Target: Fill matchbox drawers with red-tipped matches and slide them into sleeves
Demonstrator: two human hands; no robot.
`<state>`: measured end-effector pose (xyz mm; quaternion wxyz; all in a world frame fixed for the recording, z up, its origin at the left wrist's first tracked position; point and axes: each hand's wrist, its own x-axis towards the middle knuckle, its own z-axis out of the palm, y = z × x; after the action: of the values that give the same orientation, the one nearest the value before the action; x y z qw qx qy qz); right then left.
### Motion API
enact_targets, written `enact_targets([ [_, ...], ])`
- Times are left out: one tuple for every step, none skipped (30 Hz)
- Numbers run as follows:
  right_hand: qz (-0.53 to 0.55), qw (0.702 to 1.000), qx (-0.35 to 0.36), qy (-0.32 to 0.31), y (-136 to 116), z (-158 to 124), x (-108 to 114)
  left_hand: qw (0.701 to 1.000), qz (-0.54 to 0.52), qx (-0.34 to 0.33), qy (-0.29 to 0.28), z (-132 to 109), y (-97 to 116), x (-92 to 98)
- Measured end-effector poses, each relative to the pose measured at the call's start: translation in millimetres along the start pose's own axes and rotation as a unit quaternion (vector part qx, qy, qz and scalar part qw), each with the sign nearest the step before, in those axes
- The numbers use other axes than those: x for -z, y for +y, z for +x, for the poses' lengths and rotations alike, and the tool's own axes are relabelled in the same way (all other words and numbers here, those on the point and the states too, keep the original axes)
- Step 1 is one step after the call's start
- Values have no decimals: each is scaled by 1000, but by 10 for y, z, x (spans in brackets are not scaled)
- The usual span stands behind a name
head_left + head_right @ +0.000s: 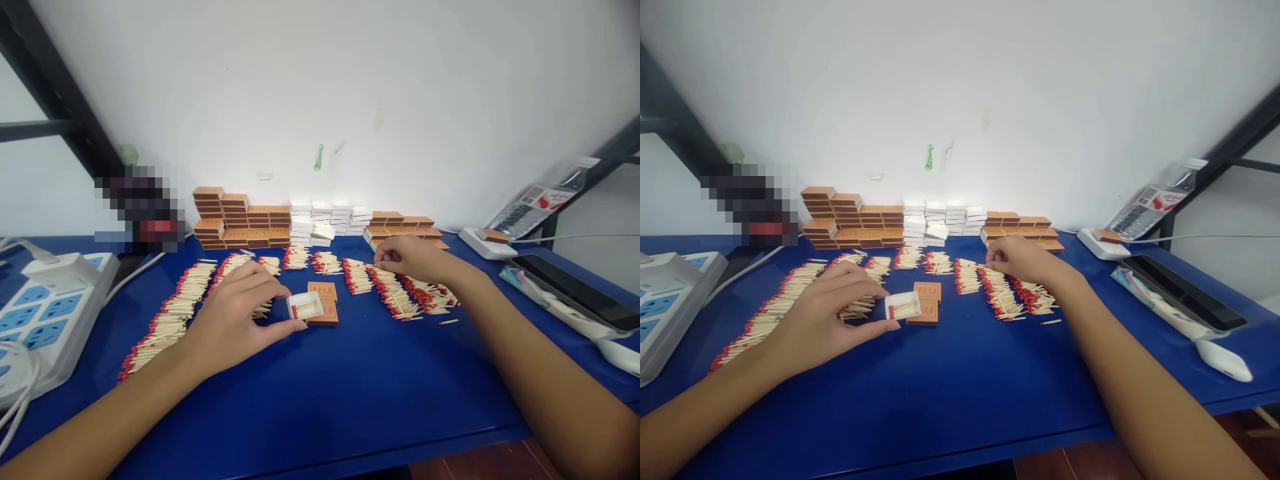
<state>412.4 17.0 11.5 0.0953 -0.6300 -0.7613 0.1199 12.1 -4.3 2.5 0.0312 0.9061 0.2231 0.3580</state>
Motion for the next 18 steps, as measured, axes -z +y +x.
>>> enact_targets([
  [-3,1000,1,-1,1,1,2,1000,0,-1,1,2,2,2],
  [-6,1000,0,-1,1,0,7,1000,-1,-2,1,4,4,4],
  [-8,1000,0,-1,0,-3,13,1000,-2,-2,1,5,6,5],
  [-10,1000,-1,0,-3,-7,21,1000,-3,-2,0,7,7,6],
  [-10,1000,-1,1,-9,-12,28,1000,-4,-2,0,8,8,7],
  [-9,1000,-2,1,-15,-17,35,1000,-4,-2,0,9,8,7],
  [-8,1000,-3,-1,-22,-20,39,1000,-5,-4,0,11,9,7],
  [-6,1000,-4,-4,-27,-23,41,1000,-5,-5,0,12,9,7],
  [-6,1000,-4,-6,-29,-23,40,1000,-6,-7,0,13,9,7],
  [-6,1000,-4,-8,-28,-21,36,1000,-7,-7,-1,14,8,7],
  [-8,1000,-4,-8,-23,-18,29,1000,-8,-7,-1,14,7,6],
  [-10,1000,-3,-7,-16,-14,21,1000,-8,-7,-2,14,6,6],
  [-12,1000,-3,-4,-8,-10,14,1000,-7,-6,-2,12,4,6],
  [-14,1000,-4,-2,-1,-6,7,1000,-7,-5,-2,11,3,5],
  [-16,1000,-4,0,5,-3,3,1000,-6,-5,-1,9,1,5],
  [-18,1000,-4,2,10,-1,1,1000,-5,-5,-2,7,-1,6],
  [-21,1000,-3,3,12,0,2,1000,-5,-4,-2,6,-2,6],
  [-24,1000,-1,3,13,0,4,1000,-6,-4,-3,4,-2,7],
])
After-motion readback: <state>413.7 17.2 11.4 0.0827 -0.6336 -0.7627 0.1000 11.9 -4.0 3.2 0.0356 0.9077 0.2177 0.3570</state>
